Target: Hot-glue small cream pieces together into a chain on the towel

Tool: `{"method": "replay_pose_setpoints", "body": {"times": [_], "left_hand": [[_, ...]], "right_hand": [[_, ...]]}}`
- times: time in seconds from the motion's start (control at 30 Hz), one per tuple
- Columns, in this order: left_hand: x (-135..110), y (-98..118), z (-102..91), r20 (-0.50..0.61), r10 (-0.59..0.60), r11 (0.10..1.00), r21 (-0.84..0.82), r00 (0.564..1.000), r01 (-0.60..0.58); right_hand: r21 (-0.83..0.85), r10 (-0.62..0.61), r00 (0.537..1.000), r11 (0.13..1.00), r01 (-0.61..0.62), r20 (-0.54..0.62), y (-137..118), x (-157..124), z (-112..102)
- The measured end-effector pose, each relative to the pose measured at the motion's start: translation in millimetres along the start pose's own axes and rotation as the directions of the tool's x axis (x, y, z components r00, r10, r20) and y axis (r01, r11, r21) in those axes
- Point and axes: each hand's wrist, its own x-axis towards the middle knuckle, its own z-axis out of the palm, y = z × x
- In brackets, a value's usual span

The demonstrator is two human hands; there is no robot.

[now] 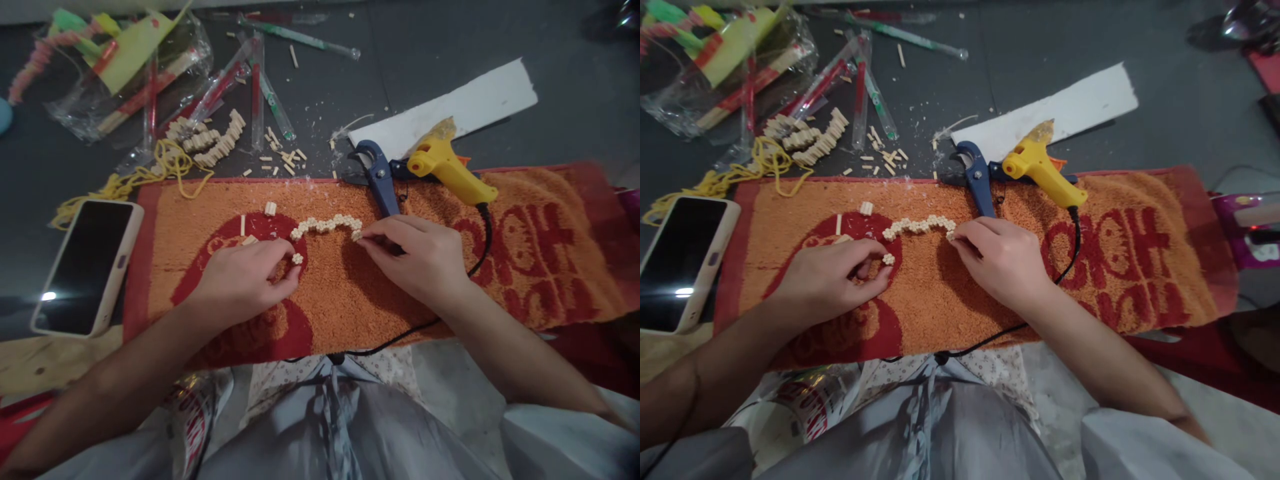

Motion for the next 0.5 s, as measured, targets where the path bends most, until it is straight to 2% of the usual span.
{"method": "replay_pose_setpoints", "body": {"times": [0.5], "left_hand": [[0.0, 0.5, -1.1, 0.013, -0.002, 1.0, 0.015, 1.0, 0.002]], "right_hand": [[0.029, 0.013, 1.0, 0.999, -0.013, -0.012, 0.2, -0.8, 2.1]]}}
